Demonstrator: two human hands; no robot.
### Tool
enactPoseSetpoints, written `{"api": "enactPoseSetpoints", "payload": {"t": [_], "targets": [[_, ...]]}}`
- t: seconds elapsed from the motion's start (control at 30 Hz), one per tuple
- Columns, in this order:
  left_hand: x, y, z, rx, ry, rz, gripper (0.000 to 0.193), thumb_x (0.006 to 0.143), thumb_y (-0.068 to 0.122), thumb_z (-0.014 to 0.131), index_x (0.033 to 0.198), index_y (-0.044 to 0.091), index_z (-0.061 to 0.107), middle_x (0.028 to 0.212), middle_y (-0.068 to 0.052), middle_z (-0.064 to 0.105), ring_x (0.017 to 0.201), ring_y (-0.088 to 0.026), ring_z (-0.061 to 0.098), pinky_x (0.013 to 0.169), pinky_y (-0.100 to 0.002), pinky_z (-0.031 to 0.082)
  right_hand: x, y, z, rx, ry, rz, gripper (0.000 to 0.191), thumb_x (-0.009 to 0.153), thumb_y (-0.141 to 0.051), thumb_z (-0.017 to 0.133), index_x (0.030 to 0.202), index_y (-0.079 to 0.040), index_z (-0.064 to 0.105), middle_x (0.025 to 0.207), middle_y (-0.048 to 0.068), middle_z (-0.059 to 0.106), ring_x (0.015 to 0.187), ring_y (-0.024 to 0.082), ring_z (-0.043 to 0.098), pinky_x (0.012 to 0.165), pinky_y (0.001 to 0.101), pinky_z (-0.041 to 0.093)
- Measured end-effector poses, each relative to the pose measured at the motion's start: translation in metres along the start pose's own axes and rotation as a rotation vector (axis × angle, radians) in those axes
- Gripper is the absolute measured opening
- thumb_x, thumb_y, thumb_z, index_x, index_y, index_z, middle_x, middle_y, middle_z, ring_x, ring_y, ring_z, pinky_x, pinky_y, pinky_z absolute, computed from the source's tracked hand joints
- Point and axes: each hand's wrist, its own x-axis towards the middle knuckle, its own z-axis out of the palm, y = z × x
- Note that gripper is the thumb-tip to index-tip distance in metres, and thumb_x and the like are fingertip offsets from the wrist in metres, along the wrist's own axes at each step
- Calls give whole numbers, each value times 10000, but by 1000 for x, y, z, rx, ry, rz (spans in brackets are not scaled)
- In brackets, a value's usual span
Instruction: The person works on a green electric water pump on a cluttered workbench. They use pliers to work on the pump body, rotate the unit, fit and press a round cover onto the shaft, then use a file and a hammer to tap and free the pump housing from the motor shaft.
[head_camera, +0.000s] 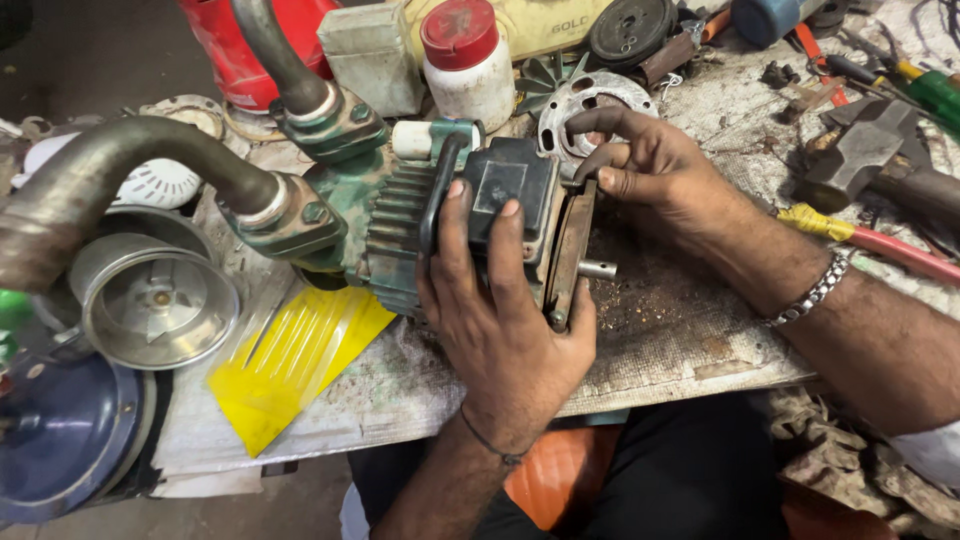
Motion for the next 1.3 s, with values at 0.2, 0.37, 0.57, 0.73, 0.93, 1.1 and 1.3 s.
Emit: {"api": "enactPoseSetpoints", "payload": {"t": [0.2, 0.37, 0.57, 0.73, 0.93, 1.1, 1.3], "targets": [[1, 3, -8, -3, 0, 16, 1033, 759, 314, 910, 1557, 137, 280, 1648, -232, 285, 1432, -416, 469, 1228, -650, 308, -4, -33, 13, -502, 78, 13, 418, 931, -37, 683, 1336, 8, 585, 1101, 84, 732, 1049, 165, 698, 943, 316, 581], [2, 4, -11, 1, 2, 37, 1034, 738, 311, 899, 1544, 121, 280, 1638, -235, 284, 1439, -437, 453, 1213, -648, 309, -55, -66, 25, -1495, 241, 198, 385, 934, -263, 693, 1279, -94, 669, 1009, 144, 758, 891, 299, 751, 817, 451, 585], [-1, 1, -10, 7, -5, 39, 1002, 766, 340, 883, 1544, 119, 291, 1639, -233, 297, 1442, -416, 444, 1218, -644, 309, -140, -75, -5, -2057, 494, 578, 370, 940, -378, 700, 1188, -108, 743, 903, 150, 741, 826, 300, 743, 759, 417, 598], [-1, -3, -12, -4, -18, 42, 975, 776, 352, 858, 1538, 108, 302, 1629, -240, 311, 1454, -422, 422, 1211, -646, 304, -178, -55, -34, -2119, 485, 227, 385, 985, -444, 686, 1109, -82, 728, 985, 113, 720, 891, 275, 727, 807, 387, 586], [-1, -2, -11, -20, -14, 39, 957, 782, 340, 848, 1537, 98, 312, 1628, -242, 321, 1499, -418, 400, 1221, -642, 301, -187, -45, -33, -2285, 368, 286, 525, 899, -488, 668, 1196, -59, 613, 1029, 119, 697, 977, 290, 713, 837, 404, 579], [-1, -3, -11, -16, -23, 41, 960, 778, 344, 847, 1537, 105, 310, 1630, -236, 318, 1500, -420, 405, 1220, -638, 302, -197, -44, -4, -1778, 578, 315, 421, 1040, -446, 547, 1154, -42, 562, 1017, 131, 695, 892, 281, 702, 794, 392, 573], [0, -6, -22, -76, -79, 70, 1010, 734, 330, 806, 1558, 83, 277, 1638, -254, 285, 1451, -444, 431, 1228, -664, 280, -229, -5, 83, 102, 617, 119, 576, 1081, -450, 433, 1320, 61, 554, 1001, 253, 734, 716, 340, 739, 602, 447, 625]]}}
